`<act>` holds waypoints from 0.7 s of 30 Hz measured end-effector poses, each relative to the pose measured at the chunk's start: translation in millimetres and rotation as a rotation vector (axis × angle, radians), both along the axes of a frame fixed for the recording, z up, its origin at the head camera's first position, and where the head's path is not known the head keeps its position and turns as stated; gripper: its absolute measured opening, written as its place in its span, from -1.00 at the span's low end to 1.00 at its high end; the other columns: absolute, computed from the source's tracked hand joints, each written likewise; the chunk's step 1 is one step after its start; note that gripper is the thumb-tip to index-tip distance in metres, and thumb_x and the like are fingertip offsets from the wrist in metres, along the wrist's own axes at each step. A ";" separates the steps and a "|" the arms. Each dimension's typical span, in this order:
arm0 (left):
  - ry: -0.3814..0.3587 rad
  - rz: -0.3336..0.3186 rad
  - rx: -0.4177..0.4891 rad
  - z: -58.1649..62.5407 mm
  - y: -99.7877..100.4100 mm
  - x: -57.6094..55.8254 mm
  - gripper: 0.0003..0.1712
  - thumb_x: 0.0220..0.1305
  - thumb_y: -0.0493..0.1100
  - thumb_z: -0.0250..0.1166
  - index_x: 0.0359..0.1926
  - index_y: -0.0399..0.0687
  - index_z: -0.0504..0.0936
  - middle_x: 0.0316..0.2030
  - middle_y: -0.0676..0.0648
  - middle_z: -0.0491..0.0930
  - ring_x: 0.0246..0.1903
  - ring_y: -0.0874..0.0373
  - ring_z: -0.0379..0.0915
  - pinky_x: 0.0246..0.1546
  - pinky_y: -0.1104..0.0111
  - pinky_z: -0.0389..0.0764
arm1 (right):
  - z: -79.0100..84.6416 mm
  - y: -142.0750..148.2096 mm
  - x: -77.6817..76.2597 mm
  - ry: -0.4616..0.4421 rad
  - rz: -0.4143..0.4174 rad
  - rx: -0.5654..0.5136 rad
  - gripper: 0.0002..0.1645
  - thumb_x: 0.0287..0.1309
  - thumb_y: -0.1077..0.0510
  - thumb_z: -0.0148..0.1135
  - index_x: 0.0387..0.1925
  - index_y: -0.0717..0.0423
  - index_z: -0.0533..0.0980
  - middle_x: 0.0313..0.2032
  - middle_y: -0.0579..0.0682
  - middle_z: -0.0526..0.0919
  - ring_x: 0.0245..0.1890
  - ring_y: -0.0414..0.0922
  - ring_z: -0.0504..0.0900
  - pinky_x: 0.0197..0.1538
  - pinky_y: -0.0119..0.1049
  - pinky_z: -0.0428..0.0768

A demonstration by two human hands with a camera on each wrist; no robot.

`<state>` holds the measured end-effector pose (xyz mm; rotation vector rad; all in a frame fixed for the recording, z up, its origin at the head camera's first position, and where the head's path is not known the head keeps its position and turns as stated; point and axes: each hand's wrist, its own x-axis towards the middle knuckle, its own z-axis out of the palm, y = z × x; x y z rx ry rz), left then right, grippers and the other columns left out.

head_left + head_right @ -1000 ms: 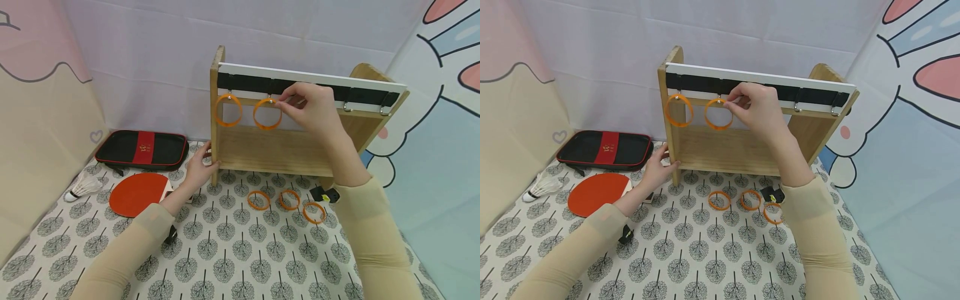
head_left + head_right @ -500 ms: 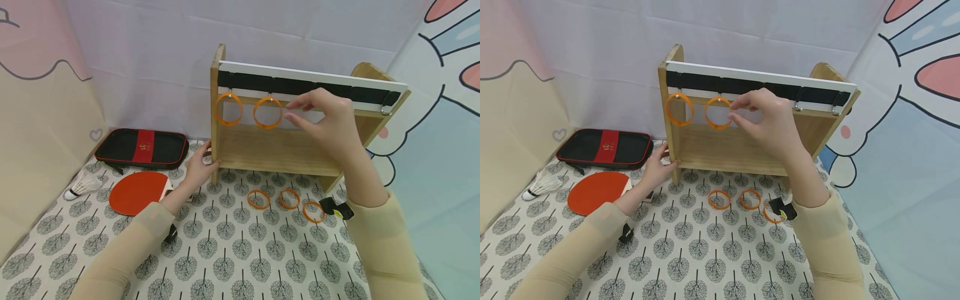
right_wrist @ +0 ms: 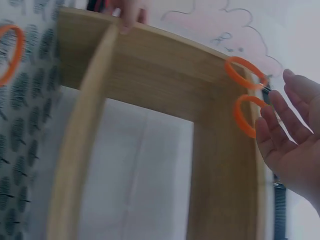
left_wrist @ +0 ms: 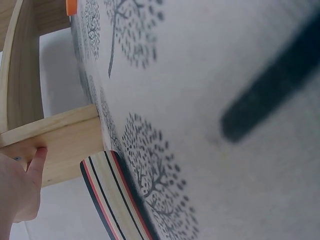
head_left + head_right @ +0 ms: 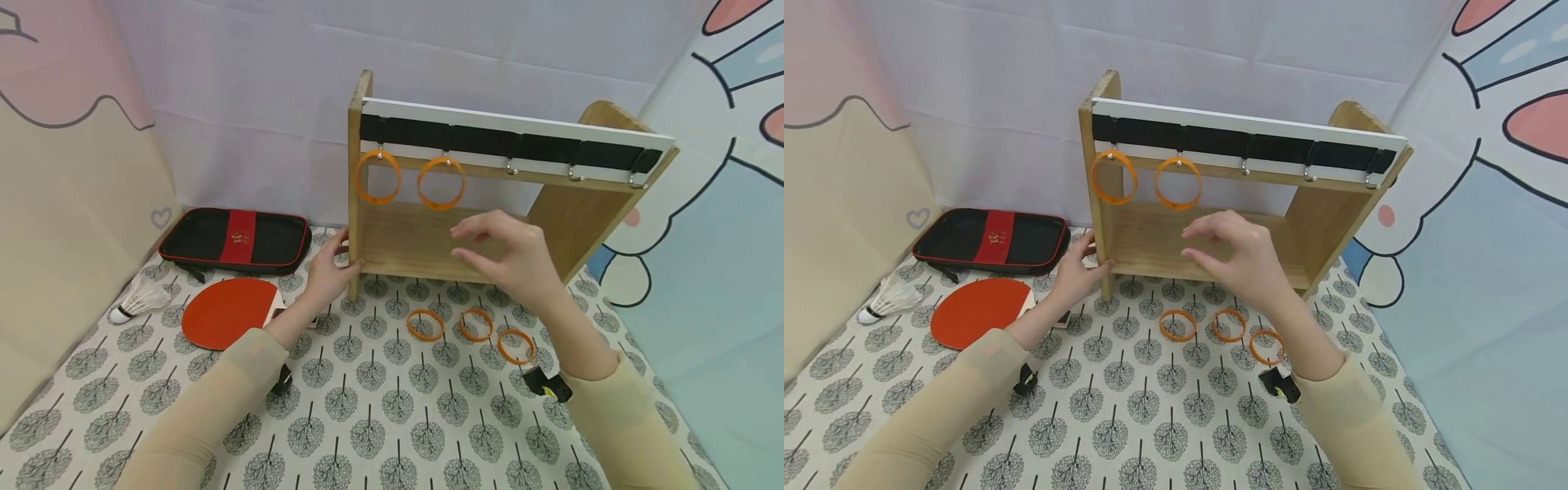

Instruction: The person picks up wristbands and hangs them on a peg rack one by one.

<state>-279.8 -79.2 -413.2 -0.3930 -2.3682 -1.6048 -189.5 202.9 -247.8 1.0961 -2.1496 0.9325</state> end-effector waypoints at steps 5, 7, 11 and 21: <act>-0.003 -0.007 0.007 0.2 -0.4 -0.3 -0.12 0.14 -0.22 0.32 0.44 0.05 0.12 0.31 -0.08 0.28 0.16 -0.02 0.38 -0.06 0.28 0.67 | -36.0 -1.9 -2.9 -0.092 0.000 0.053 -0.66 -0.11 0.31 0.45 -0.21 0.08 0.63 -0.17 -0.07 0.69 -0.14 -0.24 0.58 -0.14 -0.41 0.62; -0.005 -0.008 0.007 0.3 -0.1 -0.2 -0.12 0.14 -0.22 0.32 0.44 0.05 0.12 0.31 -0.08 0.28 0.16 -0.02 0.38 -0.07 0.29 0.67 | -50.3 -1.6 -3.4 -0.130 -0.009 0.089 -0.66 -0.08 0.26 0.45 -0.17 0.09 0.62 -0.14 -0.06 0.68 -0.12 -0.23 0.58 -0.14 -0.39 0.63; -0.014 -0.006 0.013 0.3 0.9 0.1 -0.13 0.14 -0.23 0.32 0.44 0.07 0.13 0.30 -0.07 0.29 0.16 -0.01 0.38 -0.06 0.29 0.67 | -78.4 0.3 -4.5 -0.196 -0.039 0.150 -0.65 -0.07 0.19 0.45 -0.16 0.07 0.62 -0.12 -0.06 0.68 -0.11 -0.19 0.60 -0.12 -0.37 0.65; -0.002 -0.006 0.026 -0.5 0.3 -1.2 -0.11 0.12 -0.25 0.33 0.44 0.08 0.13 0.30 -0.07 0.30 0.15 -0.02 0.39 -0.09 0.29 0.68 | -133.8 13.1 -16.1 -0.402 -0.126 0.230 -0.65 0.01 0.18 0.40 -0.10 0.02 0.61 -0.10 -0.04 0.65 -0.10 -0.01 0.61 -0.06 -0.09 0.67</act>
